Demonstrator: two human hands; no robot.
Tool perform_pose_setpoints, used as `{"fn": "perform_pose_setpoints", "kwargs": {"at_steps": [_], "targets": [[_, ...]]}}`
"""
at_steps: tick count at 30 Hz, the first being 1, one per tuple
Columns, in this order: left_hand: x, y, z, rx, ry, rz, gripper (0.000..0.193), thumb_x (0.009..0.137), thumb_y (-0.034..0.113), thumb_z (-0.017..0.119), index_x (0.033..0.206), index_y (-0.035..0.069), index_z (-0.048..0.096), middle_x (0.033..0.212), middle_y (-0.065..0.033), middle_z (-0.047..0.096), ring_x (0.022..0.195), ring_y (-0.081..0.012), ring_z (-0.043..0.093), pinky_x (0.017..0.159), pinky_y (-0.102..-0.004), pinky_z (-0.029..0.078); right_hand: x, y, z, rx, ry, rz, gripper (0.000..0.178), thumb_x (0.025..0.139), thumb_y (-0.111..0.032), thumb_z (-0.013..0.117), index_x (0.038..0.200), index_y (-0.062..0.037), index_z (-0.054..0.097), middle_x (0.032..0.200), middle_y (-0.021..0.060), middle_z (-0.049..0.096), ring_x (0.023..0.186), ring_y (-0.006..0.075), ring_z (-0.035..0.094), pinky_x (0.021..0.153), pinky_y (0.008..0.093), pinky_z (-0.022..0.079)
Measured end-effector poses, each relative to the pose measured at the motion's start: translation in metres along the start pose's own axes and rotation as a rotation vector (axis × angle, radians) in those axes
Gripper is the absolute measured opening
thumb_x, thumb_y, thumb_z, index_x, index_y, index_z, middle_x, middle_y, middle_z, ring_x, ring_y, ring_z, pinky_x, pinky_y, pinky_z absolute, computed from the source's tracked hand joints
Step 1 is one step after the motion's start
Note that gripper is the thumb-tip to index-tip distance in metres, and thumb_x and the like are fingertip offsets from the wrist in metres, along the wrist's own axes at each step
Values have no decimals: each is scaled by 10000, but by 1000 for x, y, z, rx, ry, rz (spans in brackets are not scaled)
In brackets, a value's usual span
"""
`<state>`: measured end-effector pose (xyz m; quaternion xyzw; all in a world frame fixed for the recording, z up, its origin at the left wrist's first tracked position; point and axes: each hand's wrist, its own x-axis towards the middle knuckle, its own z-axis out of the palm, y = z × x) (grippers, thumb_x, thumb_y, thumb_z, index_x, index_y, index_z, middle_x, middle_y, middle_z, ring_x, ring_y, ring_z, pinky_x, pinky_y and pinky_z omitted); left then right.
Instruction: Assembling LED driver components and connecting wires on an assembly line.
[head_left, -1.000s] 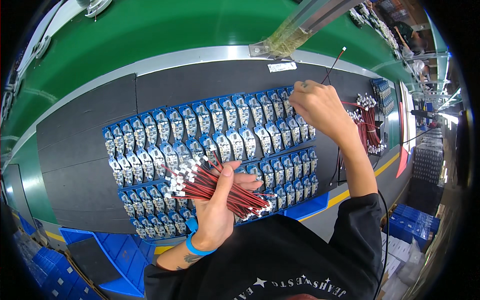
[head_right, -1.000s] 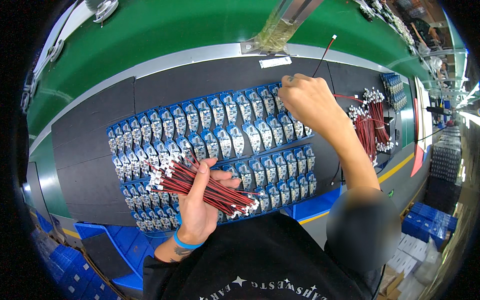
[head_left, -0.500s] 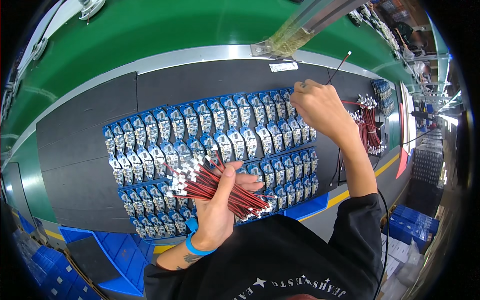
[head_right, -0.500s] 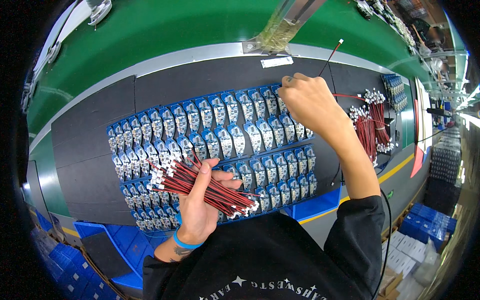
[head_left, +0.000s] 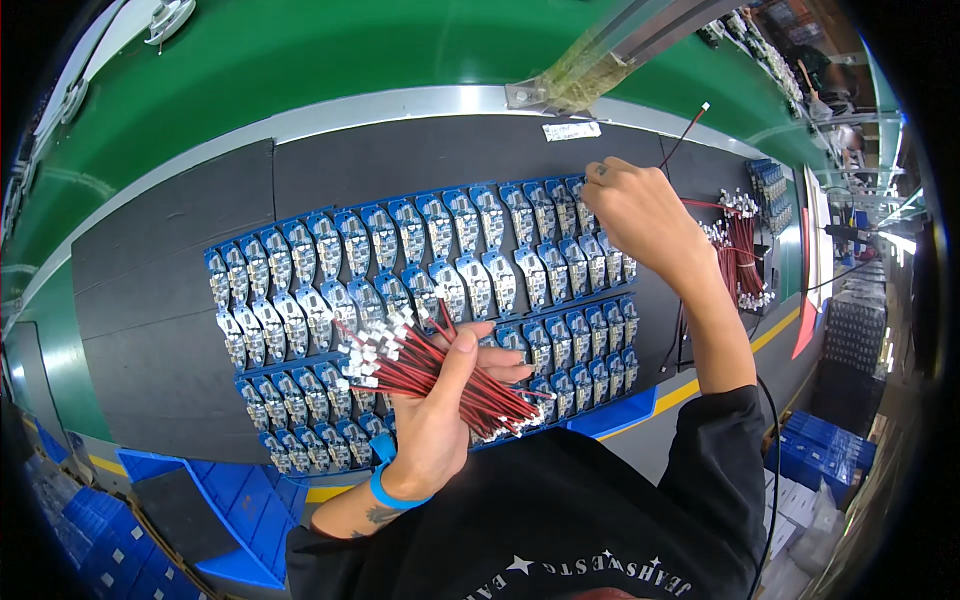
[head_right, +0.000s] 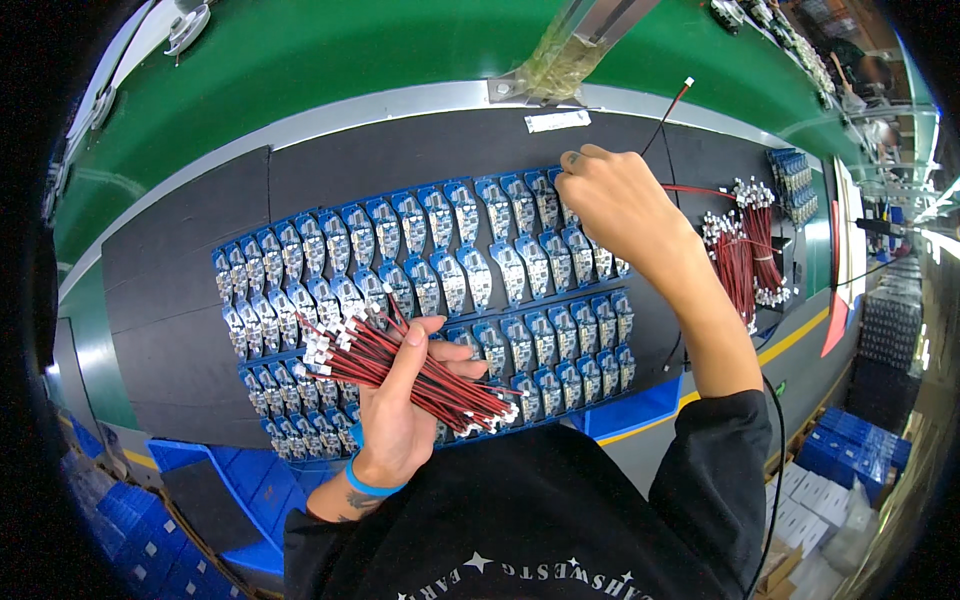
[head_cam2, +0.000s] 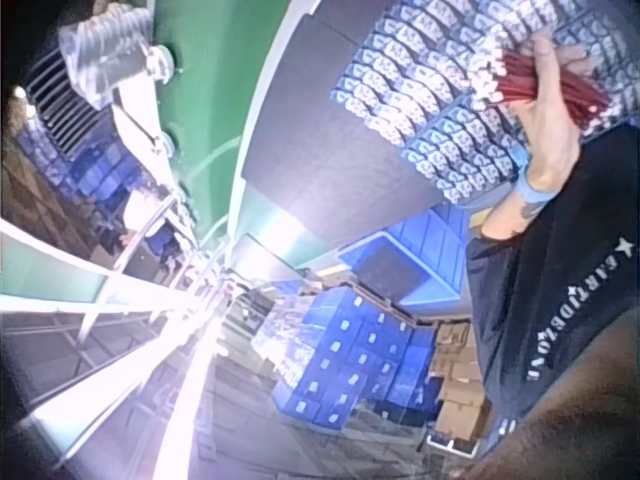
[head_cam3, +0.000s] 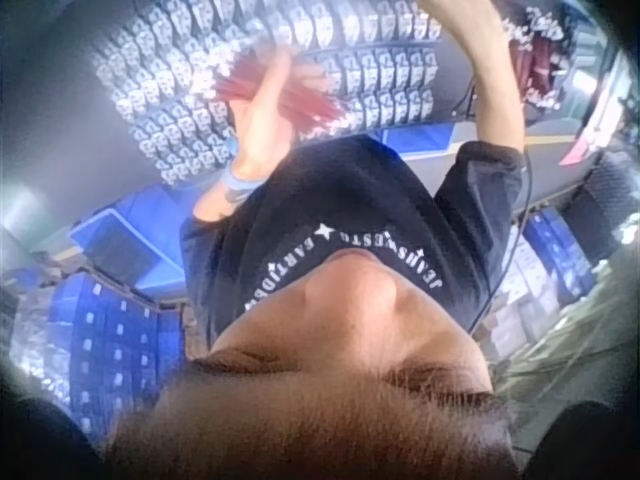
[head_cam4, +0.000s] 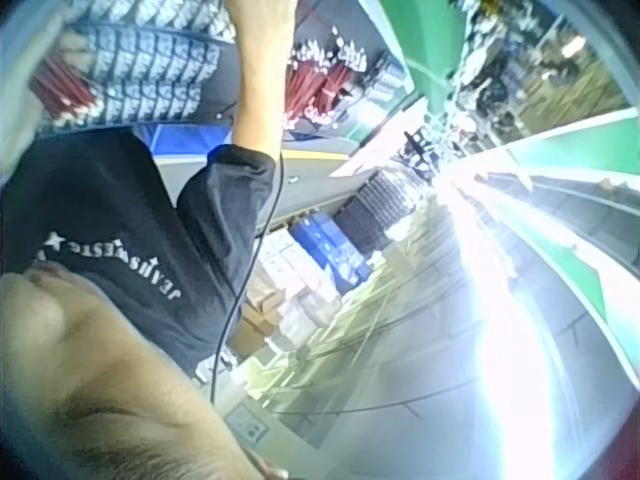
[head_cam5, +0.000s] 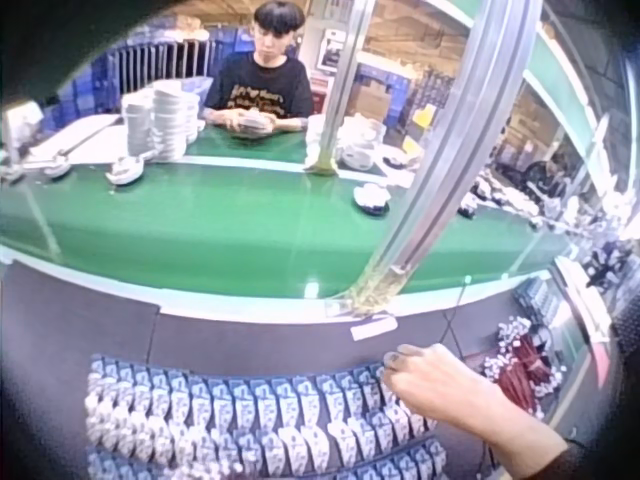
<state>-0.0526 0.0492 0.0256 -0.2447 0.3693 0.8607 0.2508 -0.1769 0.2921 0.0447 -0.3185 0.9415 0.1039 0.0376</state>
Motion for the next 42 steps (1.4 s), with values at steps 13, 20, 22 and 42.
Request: {"fn": "perform_pose_setpoints", "kwargs": {"at_steps": [13, 20, 22, 42], "targets": [[0, -6, 4, 27, -149, 22, 241, 986, 121, 441, 1169, -26, 498, 1047, -200, 634, 884, -286, 670, 745, -388, 572, -7, -107, -28, 1595, 203, 223, 132, 833, -85, 683, 913, 17, 659, 898, 127, 682, 820, 227, 669, 717, 338, 529], [-4, 3, 4, -64, 81, 116, 398, 994, 236, 452, 1221, -92, 447, 1142, -260, 592, 1002, -337, 635, 886, -406, 498, 1, -53, -47, 1512, 472, 699, 165, 891, -105, 578, 910, 48, 637, 648, 51, 608, 607, 137, 622, 570, 262, 517], [-5, 2, -1, -20, 37, 95, 424, 982, 267, 472, 1229, -75, 430, 1143, -265, 578, 1018, -355, 622, 879, -436, 502, 3, -25, -35, 1034, 300, 650, 169, 837, -102, 598, 826, 56, 659, 616, 87, 619, 598, 159, 632, 580, 285, 506], [-5, 0, -5, 27, -46, 28, 387, 985, 269, 459, 1205, -50, 463, 1057, -235, 619, 969, -324, 645, 842, -413, 535, 25, 0, 7, 573, -261, 513, 187, 687, -149, 651, 746, 28, 643, 805, 216, 651, 821, 370, 633, 743, 415, 499]]}}
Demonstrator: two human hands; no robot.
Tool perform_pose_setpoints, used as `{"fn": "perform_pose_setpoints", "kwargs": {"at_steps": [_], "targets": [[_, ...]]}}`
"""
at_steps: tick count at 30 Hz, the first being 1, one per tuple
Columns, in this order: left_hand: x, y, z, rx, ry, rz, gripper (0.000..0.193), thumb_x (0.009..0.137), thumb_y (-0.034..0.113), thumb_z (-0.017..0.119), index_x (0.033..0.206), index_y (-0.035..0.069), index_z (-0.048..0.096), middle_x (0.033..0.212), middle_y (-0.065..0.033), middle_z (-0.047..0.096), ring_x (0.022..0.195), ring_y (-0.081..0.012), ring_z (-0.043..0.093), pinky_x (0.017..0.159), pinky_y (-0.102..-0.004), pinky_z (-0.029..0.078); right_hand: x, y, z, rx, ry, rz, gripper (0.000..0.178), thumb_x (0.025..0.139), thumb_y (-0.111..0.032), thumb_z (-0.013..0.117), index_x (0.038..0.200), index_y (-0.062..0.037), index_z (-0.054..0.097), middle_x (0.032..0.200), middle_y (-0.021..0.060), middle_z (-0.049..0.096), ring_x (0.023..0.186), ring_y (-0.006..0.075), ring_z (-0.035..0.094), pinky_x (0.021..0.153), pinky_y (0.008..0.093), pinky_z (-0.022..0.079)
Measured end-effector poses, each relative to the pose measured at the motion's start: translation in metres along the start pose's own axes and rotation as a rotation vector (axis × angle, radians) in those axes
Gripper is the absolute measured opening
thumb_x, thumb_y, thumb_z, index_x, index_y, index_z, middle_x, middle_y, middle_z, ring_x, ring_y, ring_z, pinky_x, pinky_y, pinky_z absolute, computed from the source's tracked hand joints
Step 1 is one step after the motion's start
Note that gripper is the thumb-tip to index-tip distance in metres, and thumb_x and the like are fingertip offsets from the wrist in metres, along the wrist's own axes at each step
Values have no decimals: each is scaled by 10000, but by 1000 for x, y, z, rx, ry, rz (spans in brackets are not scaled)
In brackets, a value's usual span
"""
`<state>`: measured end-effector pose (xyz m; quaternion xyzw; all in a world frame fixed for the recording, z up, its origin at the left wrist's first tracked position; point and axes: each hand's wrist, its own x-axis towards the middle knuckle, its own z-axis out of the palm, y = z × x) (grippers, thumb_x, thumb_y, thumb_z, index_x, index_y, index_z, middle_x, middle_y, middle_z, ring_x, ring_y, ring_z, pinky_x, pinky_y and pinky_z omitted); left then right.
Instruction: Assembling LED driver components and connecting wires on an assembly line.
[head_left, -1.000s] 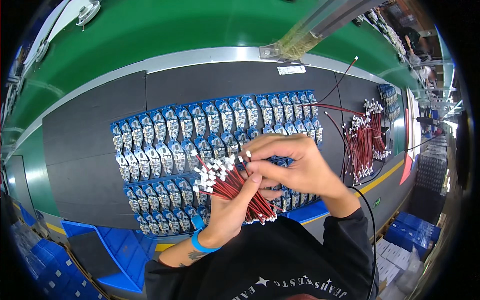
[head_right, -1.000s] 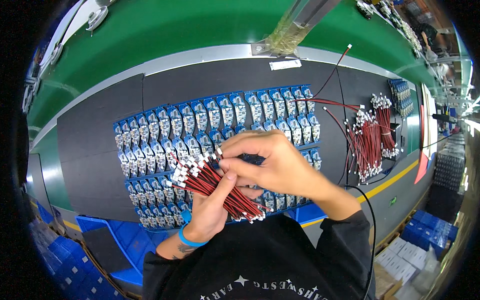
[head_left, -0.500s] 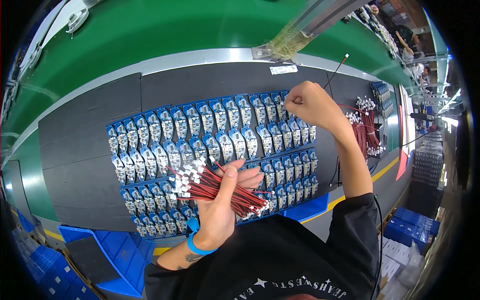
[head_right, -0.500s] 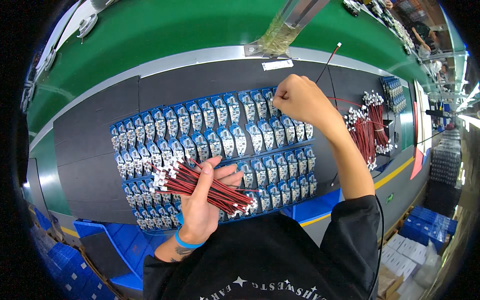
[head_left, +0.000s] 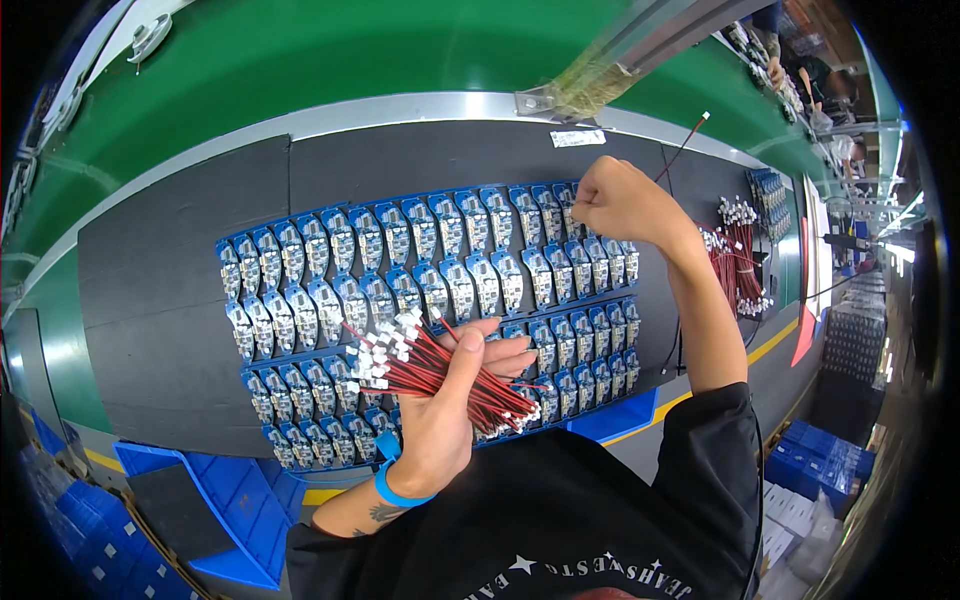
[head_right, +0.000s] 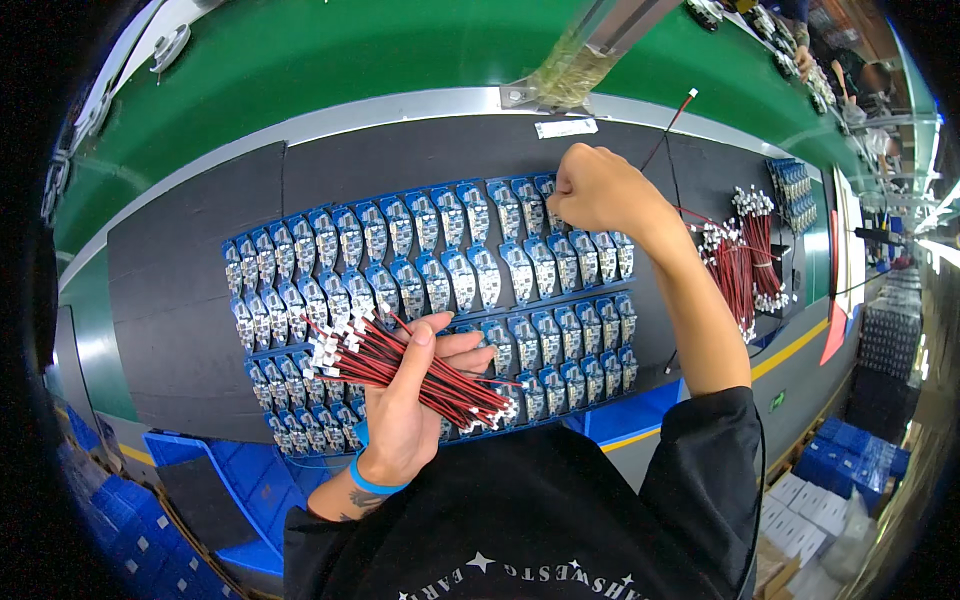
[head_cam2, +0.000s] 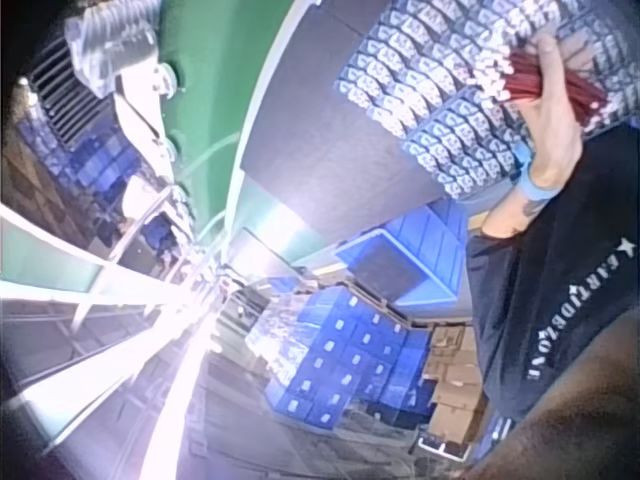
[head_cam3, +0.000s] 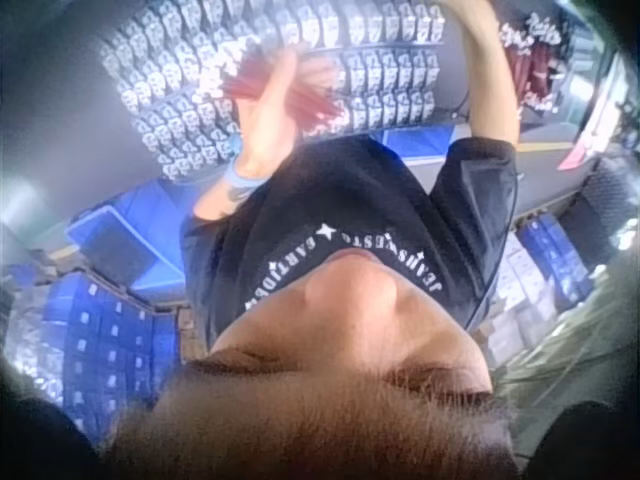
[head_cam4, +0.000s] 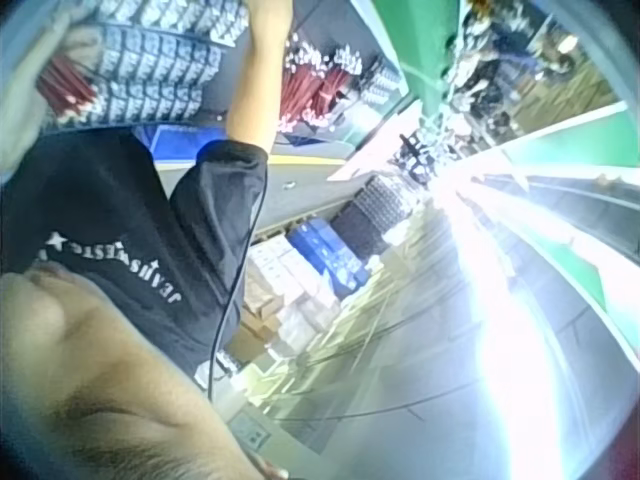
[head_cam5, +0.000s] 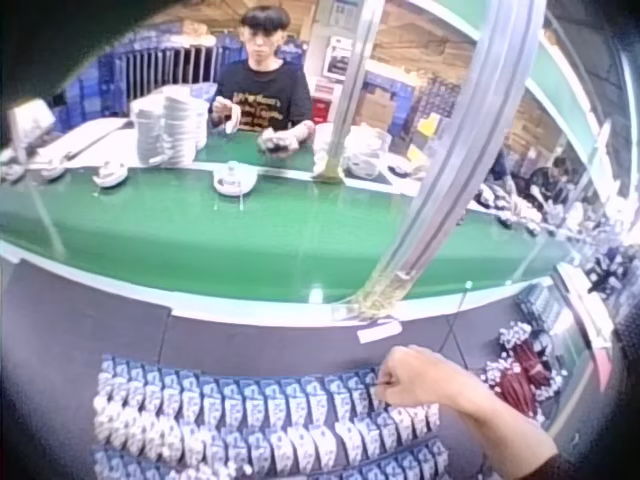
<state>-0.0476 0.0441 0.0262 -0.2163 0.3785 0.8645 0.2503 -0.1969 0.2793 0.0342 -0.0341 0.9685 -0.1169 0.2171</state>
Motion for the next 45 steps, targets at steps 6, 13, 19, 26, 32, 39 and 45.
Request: {"fn": "perform_pose_setpoints", "kwargs": {"at_steps": [6, 13, 19, 26, 32, 39, 45], "targets": [[0, 0, -2, 9, -15, -7, 394, 989, 264, 448, 1220, -54, 464, 1066, -237, 616, 974, -317, 643, 835, -410, 538, 3, -3, 1, -59, -8, -49, 173, 679, -133, 635, 739, 29, 622, 774, 222, 639, 822, 388, 626, 730, 424, 496], [-2, 2, 2, 65, -50, -27, 351, 980, 211, 472, 1190, -69, 501, 1031, -238, 636, 870, -316, 674, 748, -378, 562, -12, -18, 8, -304, 190, -71, 135, 726, -120, 633, 753, 12, 642, 822, 198, 653, 829, 362, 632, 713, 448, 490], [2, -5, 0, 5, -140, 8, 272, 975, 135, 475, 1180, -43, 493, 1095, -224, 617, 914, -293, 664, 776, -381, 569, -74, -85, 21, 895, -139, -513, 94, 789, -26, 707, 863, 25, 679, 967, 158, 675, 889, 213, 653, 773, 320, 503], [-1, -3, 1, -52, -47, 59, 376, 993, 218, 443, 1214, -85, 447, 1194, -251, 558, 1072, -333, 599, 885, -428, 514, -65, -73, -5, 1325, 162, -260, 116, 873, -63, 625, 904, 48, 638, 760, 115, 682, 643, 126, 651, 553, 241, 540], [-4, 6, 3, -67, 8, 79, 367, 992, 190, 456, 1198, -113, 468, 1093, -258, 616, 1016, -314, 629, 893, -397, 512, -16, -17, -6, 387, 127, -167, 169, 758, -83, 604, 786, 68, 674, 621, 156, 636, 575, 184, 641, 539, 314, 487], [-2, -2, -4, 19, -37, 73, 391, 1000, 243, 424, 1224, -76, 448, 1049, -225, 633, 981, -314, 638, 866, -414, 517, 1, -11, 4, 204, -18, -90, 180, 699, -100, 623, 732, 73, 666, 534, 146, 563, 527, 165, 566, 524, 331, 443], [-3, 1, -4, -41, -8, 112, 346, 989, 180, 462, 1177, -110, 487, 1014, -239, 650, 948, -279, 654, 863, -376, 520, 6, -15, 5, 170, -31, -23, 190, 695, -99, 613, 735, 78, 671, 546, 158, 581, 528, 182, 578, 530, 336, 453]]}}
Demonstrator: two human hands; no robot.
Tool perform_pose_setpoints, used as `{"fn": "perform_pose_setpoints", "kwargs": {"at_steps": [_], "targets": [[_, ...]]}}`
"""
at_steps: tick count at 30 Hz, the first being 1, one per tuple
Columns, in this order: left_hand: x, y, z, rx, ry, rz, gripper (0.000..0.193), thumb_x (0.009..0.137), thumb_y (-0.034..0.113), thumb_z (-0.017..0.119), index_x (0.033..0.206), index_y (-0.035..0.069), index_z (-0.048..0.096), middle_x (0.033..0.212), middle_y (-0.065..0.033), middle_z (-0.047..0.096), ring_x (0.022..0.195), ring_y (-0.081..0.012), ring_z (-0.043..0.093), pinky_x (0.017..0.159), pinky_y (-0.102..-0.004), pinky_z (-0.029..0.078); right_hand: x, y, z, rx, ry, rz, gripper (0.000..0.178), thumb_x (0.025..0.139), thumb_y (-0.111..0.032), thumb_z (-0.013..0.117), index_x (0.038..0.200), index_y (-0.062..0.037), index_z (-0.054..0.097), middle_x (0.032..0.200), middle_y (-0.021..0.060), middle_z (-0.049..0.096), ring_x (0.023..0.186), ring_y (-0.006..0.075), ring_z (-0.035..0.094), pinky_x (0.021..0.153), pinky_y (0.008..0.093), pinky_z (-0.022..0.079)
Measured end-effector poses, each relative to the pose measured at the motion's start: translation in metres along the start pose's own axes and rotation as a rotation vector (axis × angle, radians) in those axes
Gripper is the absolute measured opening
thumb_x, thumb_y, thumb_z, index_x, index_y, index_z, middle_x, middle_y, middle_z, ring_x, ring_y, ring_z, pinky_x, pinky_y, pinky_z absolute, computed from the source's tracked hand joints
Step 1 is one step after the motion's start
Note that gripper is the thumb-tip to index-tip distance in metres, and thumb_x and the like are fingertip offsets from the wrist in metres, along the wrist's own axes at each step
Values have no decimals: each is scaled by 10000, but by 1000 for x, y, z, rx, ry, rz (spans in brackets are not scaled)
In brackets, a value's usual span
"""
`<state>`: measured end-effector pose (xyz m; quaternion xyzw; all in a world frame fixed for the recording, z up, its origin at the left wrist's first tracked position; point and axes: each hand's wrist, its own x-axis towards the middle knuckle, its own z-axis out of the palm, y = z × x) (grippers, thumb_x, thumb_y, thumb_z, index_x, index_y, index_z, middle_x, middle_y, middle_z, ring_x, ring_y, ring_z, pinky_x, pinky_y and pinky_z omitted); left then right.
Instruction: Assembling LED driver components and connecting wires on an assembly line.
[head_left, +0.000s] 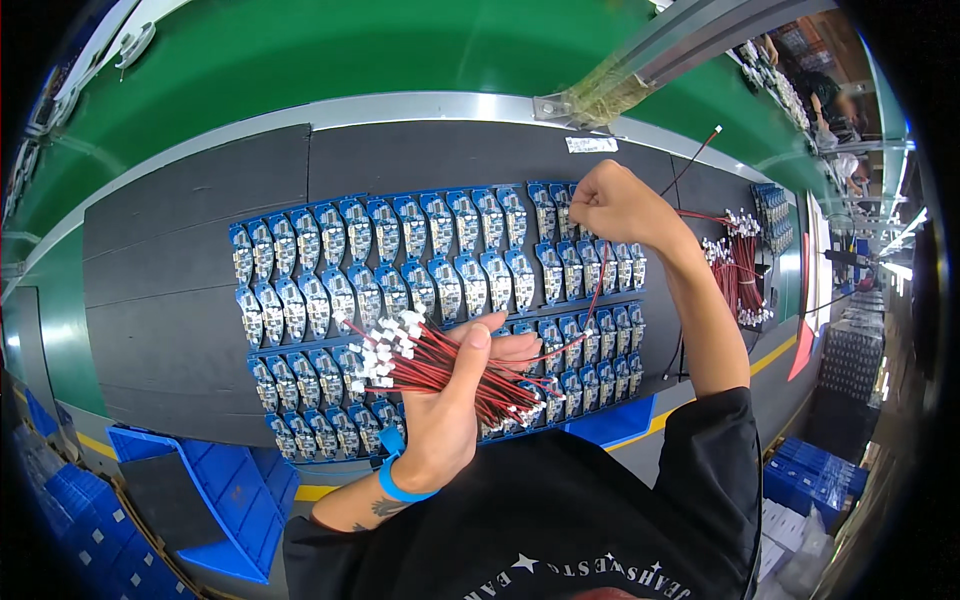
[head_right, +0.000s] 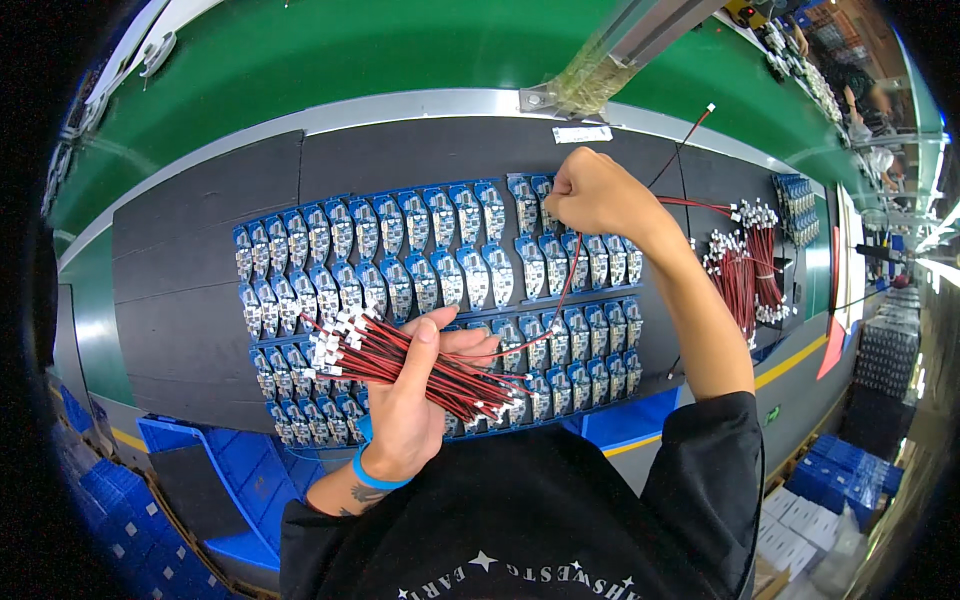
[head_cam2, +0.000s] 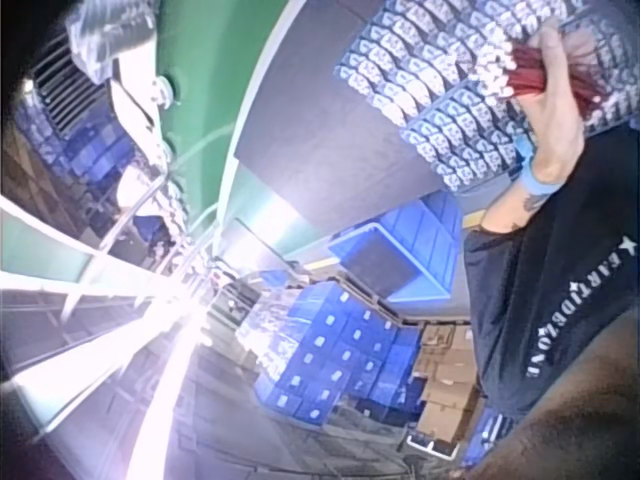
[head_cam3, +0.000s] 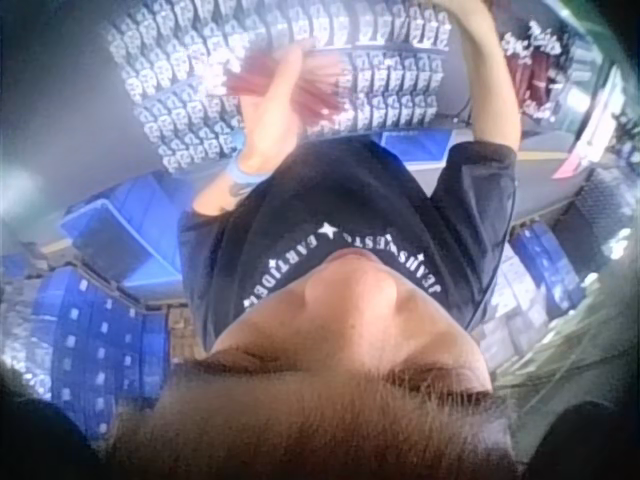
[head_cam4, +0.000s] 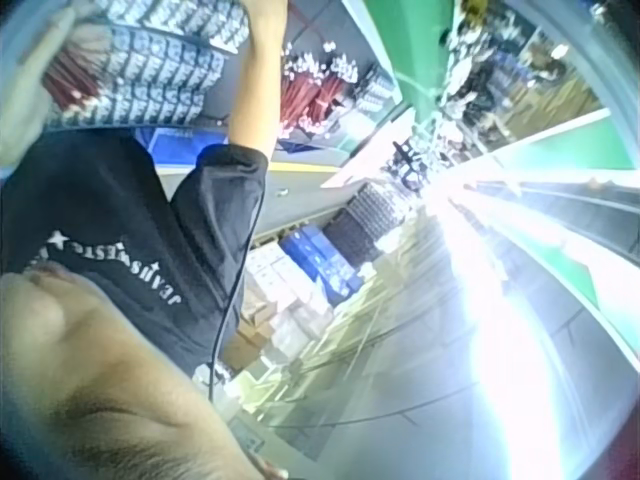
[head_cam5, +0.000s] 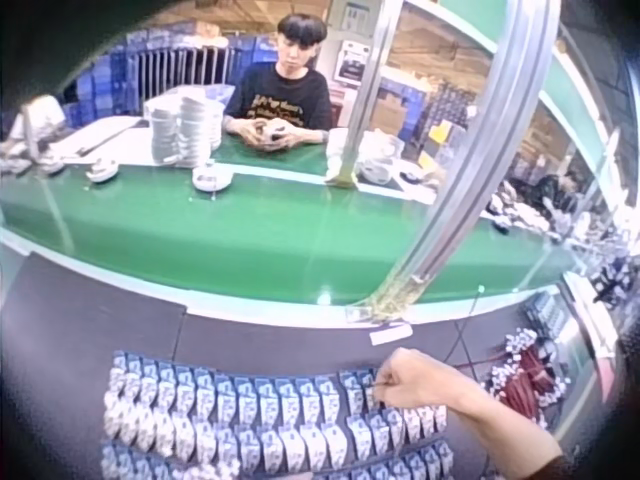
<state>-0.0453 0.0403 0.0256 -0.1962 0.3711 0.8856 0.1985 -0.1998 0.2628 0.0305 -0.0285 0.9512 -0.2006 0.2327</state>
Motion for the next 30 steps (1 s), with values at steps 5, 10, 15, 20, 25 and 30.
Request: {"fn": "perform_pose_setpoints", "kwargs": {"at_steps": [5, 10, 15, 20, 25, 30], "targets": [[-1, -2, 0, 40, -16, -10, 375, 994, 231, 443, 1193, -87, 462, 1008, -232, 645, 949, -307, 650, 842, -407, 531, 5, -1, -4, -45, -48, 2, 190, 685, -108, 613, 694, 79, 651, 515, 130, 550, 490, 177, 550, 497, 336, 438], [-6, 0, -2, -29, -16, 37, 362, 1005, 211, 412, 1203, -89, 444, 1028, -258, 641, 943, -298, 651, 876, -401, 510, 23, -2, -2, -154, -124, -137, 179, 668, -115, 618, 664, 63, 638, 487, 108, 523, 464, 164, 511, 460, 339, 405], [-24, -6, -18, -116, -160, 482, 337, 1023, 238, 313, 1213, -27, 398, 1013, -272, 632, 948, -343, 642, 866, -439, 513, 19, 0, -8, -25, -172, -69, 177, 690, -119, 624, 676, 56, 649, 496, 97, 535, 458, 157, 508, 452, 327, 399], [-34, 14, -20, 23, -247, 370, 326, 1025, 223, 325, 1223, -25, 399, 873, -221, 653, 824, -283, 666, 776, -398, 537, 7, -8, -15, -39, -160, 36, 188, 733, -131, 646, 763, 52, 677, 549, 96, 578, 497, 156, 536, 489, 296, 421], [-19, 15, -11, -17, -195, -50, 261, 981, 132, 462, 1143, -67, 510, 575, -46, 522, 428, -99, 475, 410, -219, 389, -81, -85, -40, 96, 494, -449, 132, 793, -97, 660, 853, 20, 673, 708, 152, 626, 565, 254, 595, 543, 350, 467], [-21, 9, -9, 12, -329, -86, 123, 972, 106, 478, 1050, 10, 475, 645, -61, 567, 423, -82, 471, 380, -209, 355, -109, -100, 8, 354, 79, -568, 137, 780, -80, 698, 842, 35, 656, 779, 154, 648, 635, 221, 637, 563, 307, 482]]}}
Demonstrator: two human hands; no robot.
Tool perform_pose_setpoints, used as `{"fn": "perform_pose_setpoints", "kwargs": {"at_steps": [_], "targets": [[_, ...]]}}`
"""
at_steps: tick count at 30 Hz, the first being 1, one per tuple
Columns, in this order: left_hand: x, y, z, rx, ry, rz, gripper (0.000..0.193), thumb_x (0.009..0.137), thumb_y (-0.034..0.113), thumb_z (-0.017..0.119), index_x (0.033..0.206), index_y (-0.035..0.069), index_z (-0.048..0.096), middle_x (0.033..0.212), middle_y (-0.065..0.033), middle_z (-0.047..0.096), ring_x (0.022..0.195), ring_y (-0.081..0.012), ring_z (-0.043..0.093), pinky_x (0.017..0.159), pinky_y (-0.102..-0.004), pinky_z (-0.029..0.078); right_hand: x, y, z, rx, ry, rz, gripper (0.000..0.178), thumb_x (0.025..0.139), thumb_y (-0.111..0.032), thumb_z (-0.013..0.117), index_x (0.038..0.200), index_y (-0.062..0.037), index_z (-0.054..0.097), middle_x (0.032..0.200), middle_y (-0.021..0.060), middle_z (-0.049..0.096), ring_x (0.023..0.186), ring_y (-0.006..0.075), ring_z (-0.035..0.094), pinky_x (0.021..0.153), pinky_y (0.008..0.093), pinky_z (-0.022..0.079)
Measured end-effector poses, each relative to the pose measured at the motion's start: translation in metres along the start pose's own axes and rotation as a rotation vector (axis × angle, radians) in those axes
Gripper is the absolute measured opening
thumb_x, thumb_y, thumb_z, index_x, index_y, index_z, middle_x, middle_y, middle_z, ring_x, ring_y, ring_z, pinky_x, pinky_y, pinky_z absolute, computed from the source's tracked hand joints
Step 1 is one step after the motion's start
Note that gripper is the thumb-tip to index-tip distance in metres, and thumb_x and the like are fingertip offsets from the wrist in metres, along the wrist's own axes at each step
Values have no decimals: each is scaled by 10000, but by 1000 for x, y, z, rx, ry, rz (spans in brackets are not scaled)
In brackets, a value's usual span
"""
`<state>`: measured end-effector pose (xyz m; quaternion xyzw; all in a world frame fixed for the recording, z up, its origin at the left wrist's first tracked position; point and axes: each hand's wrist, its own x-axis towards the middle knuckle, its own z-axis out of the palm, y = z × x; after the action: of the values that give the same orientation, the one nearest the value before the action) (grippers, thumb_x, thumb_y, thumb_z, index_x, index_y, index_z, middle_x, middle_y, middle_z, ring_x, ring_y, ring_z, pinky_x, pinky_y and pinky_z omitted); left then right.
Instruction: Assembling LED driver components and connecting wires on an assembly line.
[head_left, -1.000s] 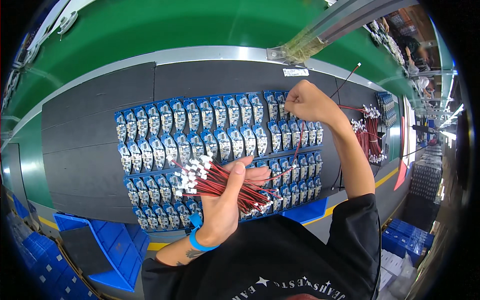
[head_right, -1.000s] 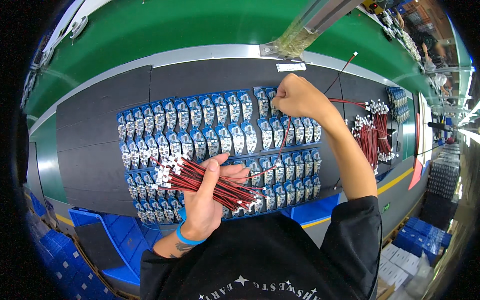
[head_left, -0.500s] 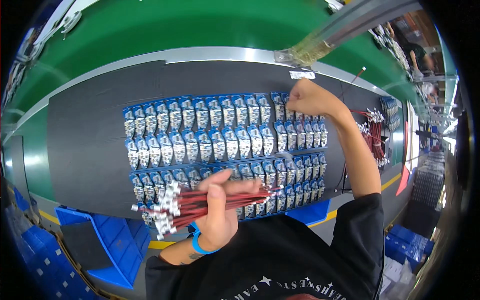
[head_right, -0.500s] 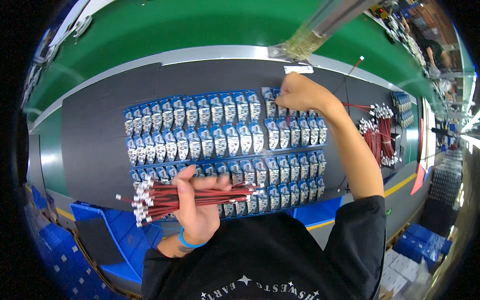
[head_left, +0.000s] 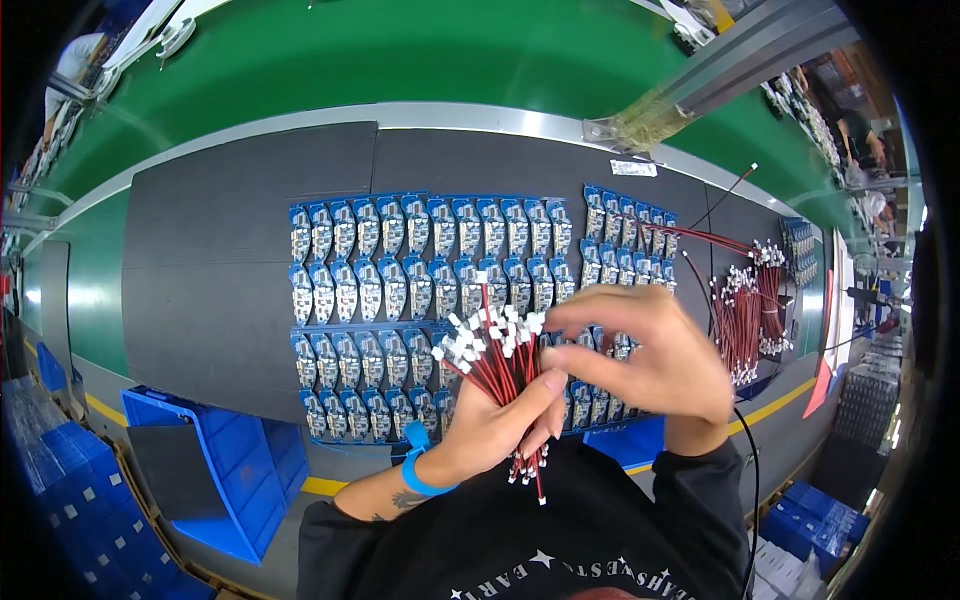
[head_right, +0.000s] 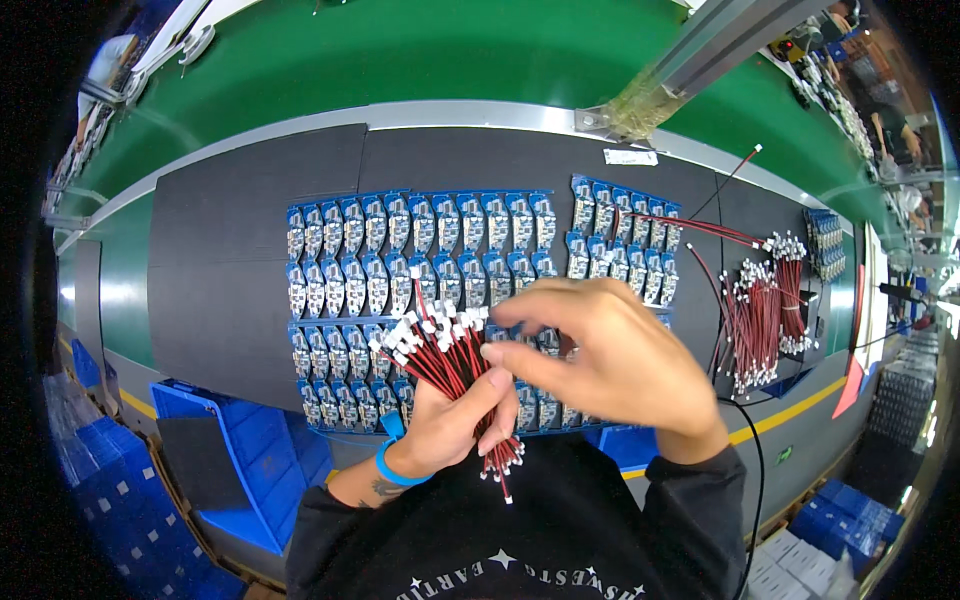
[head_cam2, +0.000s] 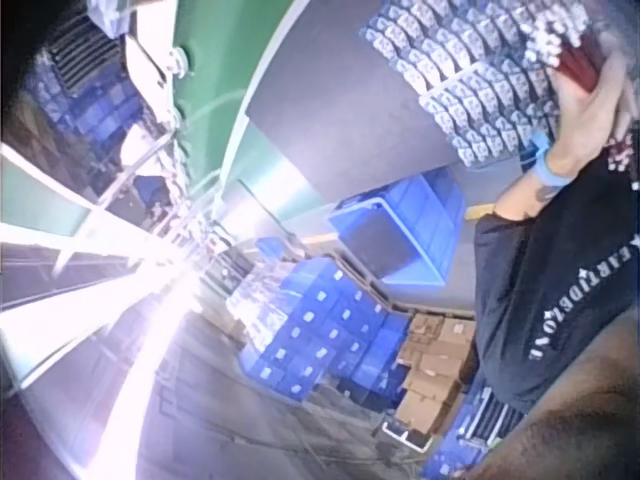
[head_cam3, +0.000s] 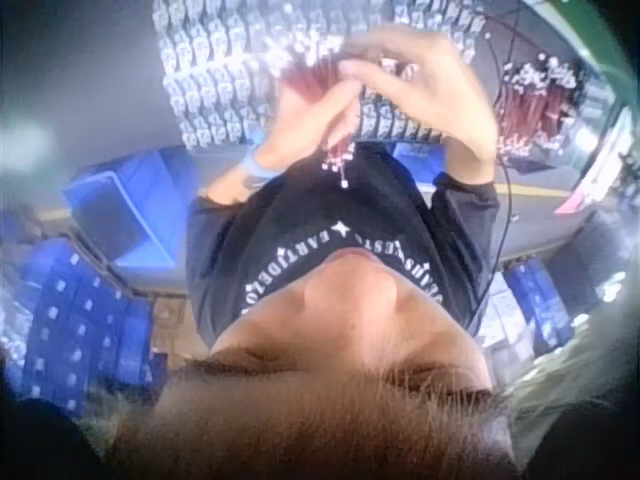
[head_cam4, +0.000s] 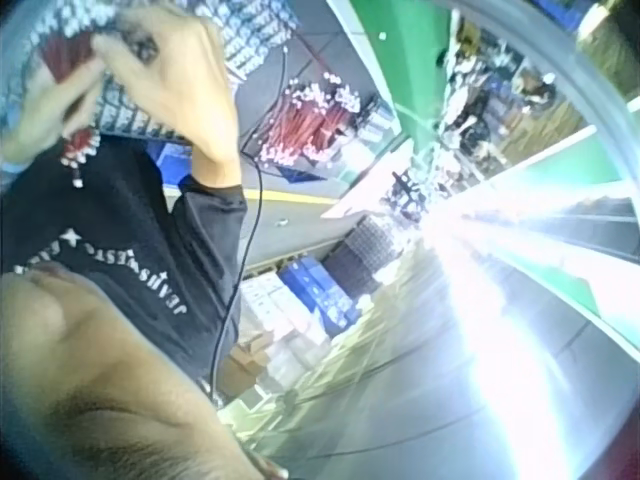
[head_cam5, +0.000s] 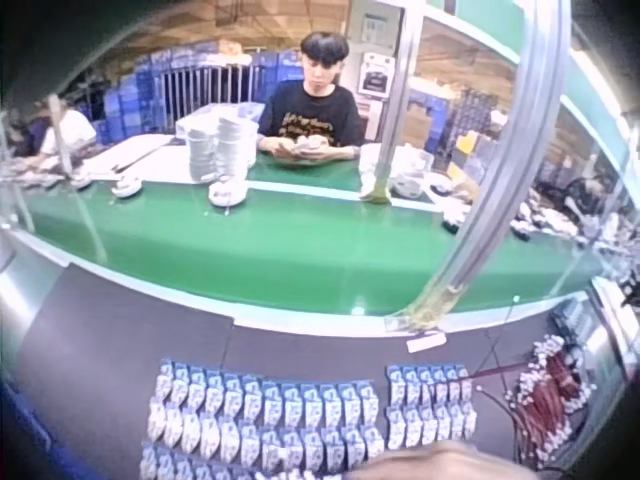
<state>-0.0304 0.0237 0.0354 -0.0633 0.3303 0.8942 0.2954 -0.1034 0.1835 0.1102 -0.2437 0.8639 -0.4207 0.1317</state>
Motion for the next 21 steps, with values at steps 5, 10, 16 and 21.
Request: {"fn": "perform_pose_setpoints", "kwargs": {"at_steps": [5, 10, 16, 21], "targets": [[0, -1, -2, 92, -4, 29, 149, 970, 112, 485, 1055, -9, 502, 720, -95, 604, 434, -88, 508, 394, -202, 387, -15, 27, 26, 782, 54, 240, 79, 798, 48, 671, 875, 53, 655, 944, 185, 666, 771, 166, 633, 658, 273, 515], [3, -1, 1, -64, 158, 131, 256, 973, 120, 482, 1173, -38, 507, 910, -126, 629, 614, -136, 622, 427, -212, 440, -21, 28, 48, 779, 273, 280, 123, 870, -32, 638, 939, 70, 643, 932, 142, 691, 737, 120, 647, 659, 241, 533], [8, -4, 4, 35, 326, 176, 275, 978, 136, 464, 1207, -16, 466, 1026, -189, 632, 790, -242, 683, 545, -310, 582, -19, 6, 60, 891, 467, 399, 97, 892, -29, 605, 945, 52, 608, 957, 179, 683, 790, 149, 660, 670, 252, 543], [6, 5, 5, -101, 518, 248, 276, 973, 196, 497, 1127, -29, 448, 1032, -236, 608, 889, -343, 668, 615, -391, 590, -6, 28, 44, 829, 646, 99, 96, 899, -34, 581, 927, 57, 593, 806, 119, 652, 701, 180, 641, 656, 388, 571]]}}
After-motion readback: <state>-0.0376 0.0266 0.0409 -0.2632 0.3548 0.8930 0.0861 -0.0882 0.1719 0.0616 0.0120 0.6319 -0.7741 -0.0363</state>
